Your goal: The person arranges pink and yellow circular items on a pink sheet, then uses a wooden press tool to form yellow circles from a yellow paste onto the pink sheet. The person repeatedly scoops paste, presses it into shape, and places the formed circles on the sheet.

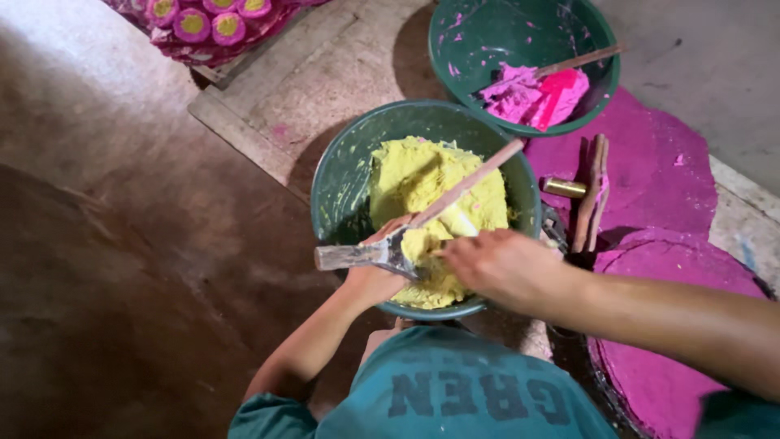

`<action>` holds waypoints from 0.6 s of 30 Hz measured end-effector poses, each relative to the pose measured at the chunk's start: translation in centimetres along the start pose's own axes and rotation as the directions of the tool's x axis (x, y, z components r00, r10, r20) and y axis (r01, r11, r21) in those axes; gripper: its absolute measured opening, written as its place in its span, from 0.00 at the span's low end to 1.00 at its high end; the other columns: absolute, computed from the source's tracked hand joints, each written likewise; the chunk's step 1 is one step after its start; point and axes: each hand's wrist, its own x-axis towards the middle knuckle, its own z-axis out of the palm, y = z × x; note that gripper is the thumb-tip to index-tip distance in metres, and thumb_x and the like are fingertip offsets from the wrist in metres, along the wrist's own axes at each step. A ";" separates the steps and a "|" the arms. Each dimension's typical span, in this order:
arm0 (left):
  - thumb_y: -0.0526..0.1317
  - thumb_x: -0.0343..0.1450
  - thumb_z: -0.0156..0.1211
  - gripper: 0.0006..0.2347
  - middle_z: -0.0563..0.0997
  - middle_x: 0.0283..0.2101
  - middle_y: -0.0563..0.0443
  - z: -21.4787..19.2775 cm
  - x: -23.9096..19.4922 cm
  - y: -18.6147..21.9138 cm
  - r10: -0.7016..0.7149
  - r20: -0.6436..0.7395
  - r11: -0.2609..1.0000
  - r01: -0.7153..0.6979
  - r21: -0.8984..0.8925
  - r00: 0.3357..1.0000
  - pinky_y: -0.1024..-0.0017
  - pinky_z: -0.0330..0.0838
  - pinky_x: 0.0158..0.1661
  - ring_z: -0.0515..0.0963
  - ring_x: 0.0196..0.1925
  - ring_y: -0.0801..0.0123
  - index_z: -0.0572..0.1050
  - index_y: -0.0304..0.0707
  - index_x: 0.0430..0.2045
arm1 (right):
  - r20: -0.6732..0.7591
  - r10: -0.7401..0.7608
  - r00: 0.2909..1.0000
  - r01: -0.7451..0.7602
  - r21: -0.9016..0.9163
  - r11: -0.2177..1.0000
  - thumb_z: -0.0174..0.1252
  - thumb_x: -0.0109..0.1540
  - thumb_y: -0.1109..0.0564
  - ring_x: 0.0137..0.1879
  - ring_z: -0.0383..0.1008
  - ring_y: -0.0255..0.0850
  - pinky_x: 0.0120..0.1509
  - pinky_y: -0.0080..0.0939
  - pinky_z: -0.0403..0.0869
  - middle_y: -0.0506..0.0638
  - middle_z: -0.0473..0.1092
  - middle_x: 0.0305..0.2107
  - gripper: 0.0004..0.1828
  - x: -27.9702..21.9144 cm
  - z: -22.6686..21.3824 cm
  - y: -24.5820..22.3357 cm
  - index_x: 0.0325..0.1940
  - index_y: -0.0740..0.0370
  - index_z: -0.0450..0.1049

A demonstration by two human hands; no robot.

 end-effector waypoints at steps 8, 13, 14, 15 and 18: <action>0.44 0.65 0.63 0.32 0.74 0.64 0.57 -3.7 1.1 -0.3 -0.287 0.053 0.942 0.292 -0.163 0.956 0.66 0.77 0.57 0.80 0.60 0.58 0.65 0.55 0.69 | 0.037 0.164 0.986 -0.163 -0.044 0.986 0.57 0.54 0.57 0.34 0.78 0.45 0.30 0.44 0.77 0.49 0.72 0.34 0.21 -1.5 -4.4 0.9 0.51 0.58 0.74; 0.45 0.59 0.68 0.35 0.68 0.69 0.52 -1.7 2.2 1.2 -0.027 -0.011 0.999 0.028 0.047 1.000 0.56 0.68 0.59 0.71 0.67 0.51 0.65 0.49 0.65 | 0.039 0.111 0.993 -0.107 -0.101 0.989 0.55 0.59 0.58 0.30 0.78 0.43 0.30 0.43 0.76 0.52 0.71 0.29 0.09 2.3 -1.2 -0.7 0.41 0.64 0.72; 0.45 0.60 0.68 0.34 0.68 0.69 0.52 -1.7 2.2 1.1 -0.067 0.017 0.995 0.065 0.073 0.998 0.56 0.67 0.59 0.71 0.67 0.51 0.65 0.50 0.65 | 0.047 0.105 0.993 -0.102 -0.046 0.994 0.56 0.57 0.59 0.30 0.79 0.43 0.30 0.43 0.76 0.52 0.72 0.30 0.11 1.6 -1.5 -0.5 0.43 0.65 0.72; 0.47 0.63 0.66 0.32 0.68 0.68 0.52 -1.9 1.9 0.9 -0.209 0.066 0.976 0.204 0.071 0.976 0.57 0.68 0.59 0.71 0.67 0.52 0.65 0.53 0.66 | 0.056 0.093 0.994 -0.094 0.016 0.995 0.56 0.55 0.60 0.30 0.79 0.43 0.29 0.42 0.77 0.53 0.72 0.31 0.14 0.5 -2.4 0.0 0.44 0.66 0.72; 0.50 0.69 0.64 0.28 0.71 0.67 0.52 -3.5 2.1 -0.1 -0.339 0.035 0.939 0.336 0.069 0.940 0.59 0.69 0.62 0.72 0.67 0.53 0.66 0.55 0.67 | -0.060 0.243 0.968 -0.239 0.064 0.969 0.56 0.54 0.60 0.33 0.79 0.44 0.28 0.43 0.76 0.51 0.73 0.30 0.12 -3.0 -7.0 1.0 0.42 0.63 0.73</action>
